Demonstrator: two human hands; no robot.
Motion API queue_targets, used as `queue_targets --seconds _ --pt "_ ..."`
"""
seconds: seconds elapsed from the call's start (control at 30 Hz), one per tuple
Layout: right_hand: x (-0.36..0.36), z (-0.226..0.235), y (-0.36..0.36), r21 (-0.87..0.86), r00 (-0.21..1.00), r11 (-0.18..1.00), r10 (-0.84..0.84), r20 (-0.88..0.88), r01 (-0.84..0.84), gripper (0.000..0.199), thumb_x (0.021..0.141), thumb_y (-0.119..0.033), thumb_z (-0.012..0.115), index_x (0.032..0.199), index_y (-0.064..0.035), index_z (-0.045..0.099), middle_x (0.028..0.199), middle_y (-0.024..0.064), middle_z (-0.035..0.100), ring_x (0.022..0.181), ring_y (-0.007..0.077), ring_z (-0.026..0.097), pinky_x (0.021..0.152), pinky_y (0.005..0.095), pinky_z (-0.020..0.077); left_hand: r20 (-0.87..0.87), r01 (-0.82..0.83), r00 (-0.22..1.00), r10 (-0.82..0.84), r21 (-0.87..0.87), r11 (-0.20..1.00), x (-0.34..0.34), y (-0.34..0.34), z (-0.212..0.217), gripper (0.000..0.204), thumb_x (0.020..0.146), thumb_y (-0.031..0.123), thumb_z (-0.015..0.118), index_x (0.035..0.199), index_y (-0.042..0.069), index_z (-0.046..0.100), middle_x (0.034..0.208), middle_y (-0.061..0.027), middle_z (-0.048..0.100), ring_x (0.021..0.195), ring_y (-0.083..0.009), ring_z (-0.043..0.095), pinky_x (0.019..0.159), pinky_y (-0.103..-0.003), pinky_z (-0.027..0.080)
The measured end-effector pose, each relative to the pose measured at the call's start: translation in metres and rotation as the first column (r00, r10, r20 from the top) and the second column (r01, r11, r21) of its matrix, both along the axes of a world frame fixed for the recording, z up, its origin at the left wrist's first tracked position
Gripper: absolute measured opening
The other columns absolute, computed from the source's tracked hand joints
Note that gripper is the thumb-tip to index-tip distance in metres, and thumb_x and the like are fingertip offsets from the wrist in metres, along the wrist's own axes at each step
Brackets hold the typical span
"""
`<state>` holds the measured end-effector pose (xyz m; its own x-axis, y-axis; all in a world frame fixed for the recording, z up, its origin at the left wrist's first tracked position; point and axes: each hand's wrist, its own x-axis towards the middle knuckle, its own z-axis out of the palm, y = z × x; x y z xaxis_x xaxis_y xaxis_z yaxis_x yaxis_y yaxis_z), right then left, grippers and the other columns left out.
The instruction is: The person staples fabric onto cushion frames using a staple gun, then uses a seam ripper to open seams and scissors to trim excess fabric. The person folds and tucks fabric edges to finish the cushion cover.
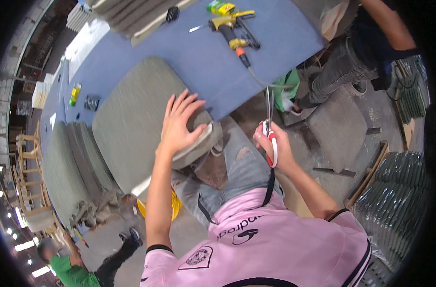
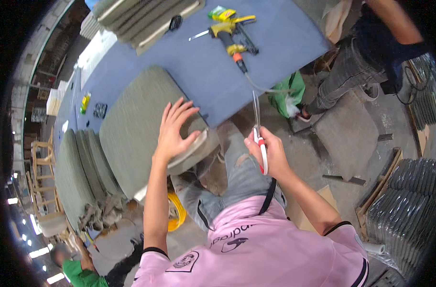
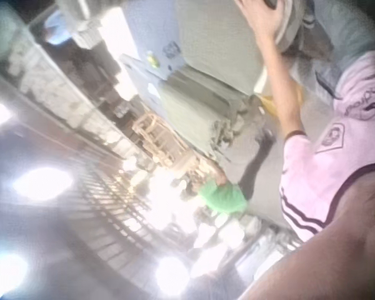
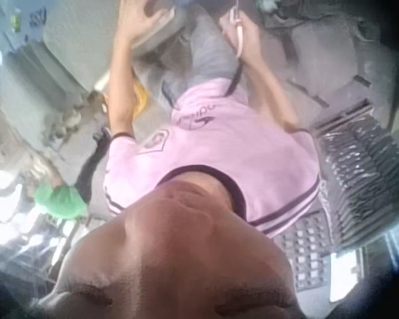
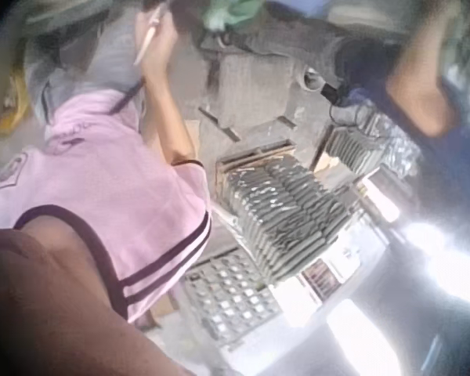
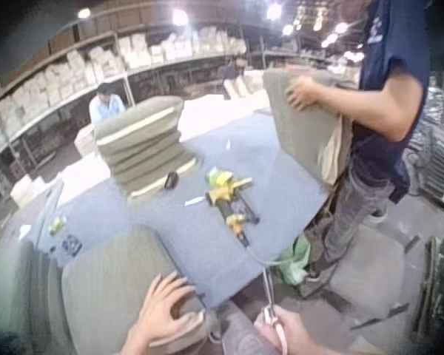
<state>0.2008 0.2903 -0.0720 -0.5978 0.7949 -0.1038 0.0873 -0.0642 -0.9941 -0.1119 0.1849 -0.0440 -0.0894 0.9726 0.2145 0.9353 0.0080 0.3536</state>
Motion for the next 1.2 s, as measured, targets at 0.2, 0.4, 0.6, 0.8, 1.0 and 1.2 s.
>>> queue_targets --seconds 0.2,0.4,0.6,0.8,1.0,1.2 --pt "-0.001 -0.035 -0.027 0.000 0.998 0.999 -0.033 0.048 0.033 0.019 0.105 -0.021 0.075 0.102 -0.0043 0.066 0.076 -0.0001 0.061 0.070 0.0069 0.054 0.063 0.0280 0.0456 -0.167 -0.025 0.986 0.016 -0.055 0.998 0.018 0.012 -0.003 0.052 0.080 0.039 0.087 0.128 0.021 0.073 0.166 -0.0106 0.052 0.165 -0.0400 0.030 0.134 -0.066 0.016" --pt "-0.014 -0.047 -0.066 -0.284 0.989 0.950 0.142 0.028 -0.128 0.026 0.107 -0.029 0.075 0.104 -0.0044 0.066 0.078 0.0001 0.065 0.070 0.0080 0.064 0.066 0.0288 0.0528 -0.265 -0.030 0.964 0.016 -0.049 0.998 0.030 0.009 -0.015 0.052 0.078 0.036 0.087 0.126 0.023 0.073 0.159 -0.0083 0.055 0.162 -0.0390 0.034 0.133 -0.067 0.017" --pt "-0.046 -0.045 -0.098 -0.234 0.939 0.944 0.280 0.201 -0.231 0.050 0.101 -0.050 0.078 0.103 -0.0012 0.064 0.089 0.0181 0.071 0.080 0.0326 0.073 0.073 0.0430 0.0557 -0.017 0.059 0.998 -0.060 -0.064 0.996 0.016 0.011 0.004 0.054 0.075 0.023 0.072 0.129 0.019 0.075 0.154 -0.0056 0.065 0.155 -0.0319 0.048 0.133 -0.062 0.019" --pt "-0.072 -0.069 -0.132 -0.129 0.958 0.979 0.185 0.219 -0.160 0.050 0.105 -0.051 0.071 0.106 -0.0031 0.059 0.098 0.0212 0.064 0.091 0.0446 0.067 0.080 0.0549 0.0511 -0.043 0.079 0.996 -0.081 -0.052 0.995 0.003 0.022 -0.001 0.053 0.069 0.018 0.065 0.120 0.017 0.081 0.146 -0.0028 0.072 0.150 -0.0284 0.054 0.132 -0.056 0.023" --pt "-0.086 -0.084 -0.141 0.018 0.947 0.990 0.129 0.293 -0.140 0.049 0.112 -0.052 0.059 0.111 -0.0025 0.058 0.105 0.0247 0.066 0.095 0.0478 0.067 0.083 0.0563 0.0509 -0.005 0.081 0.997 -0.081 -0.012 0.997 0.000 0.021 -0.005 0.053 0.068 0.016 0.064 0.117 0.017 0.083 0.142 -0.0016 0.074 0.150 -0.0284 0.054 0.132 -0.055 0.024" --pt "-0.091 -0.082 -0.140 0.004 0.965 0.997 0.080 0.249 -0.083 0.053 0.113 -0.053 0.056 0.109 0.0007 0.056 0.102 0.0285 0.067 0.098 0.0495 0.068 0.085 0.0562 0.0508 0.018 0.076 0.997 -0.076 0.000 0.997 -0.002 0.019 -0.007 0.051 0.070 0.015 0.063 0.116 0.017 0.083 0.142 -0.0014 0.075 0.150 -0.0276 0.054 0.132 -0.054 0.024"
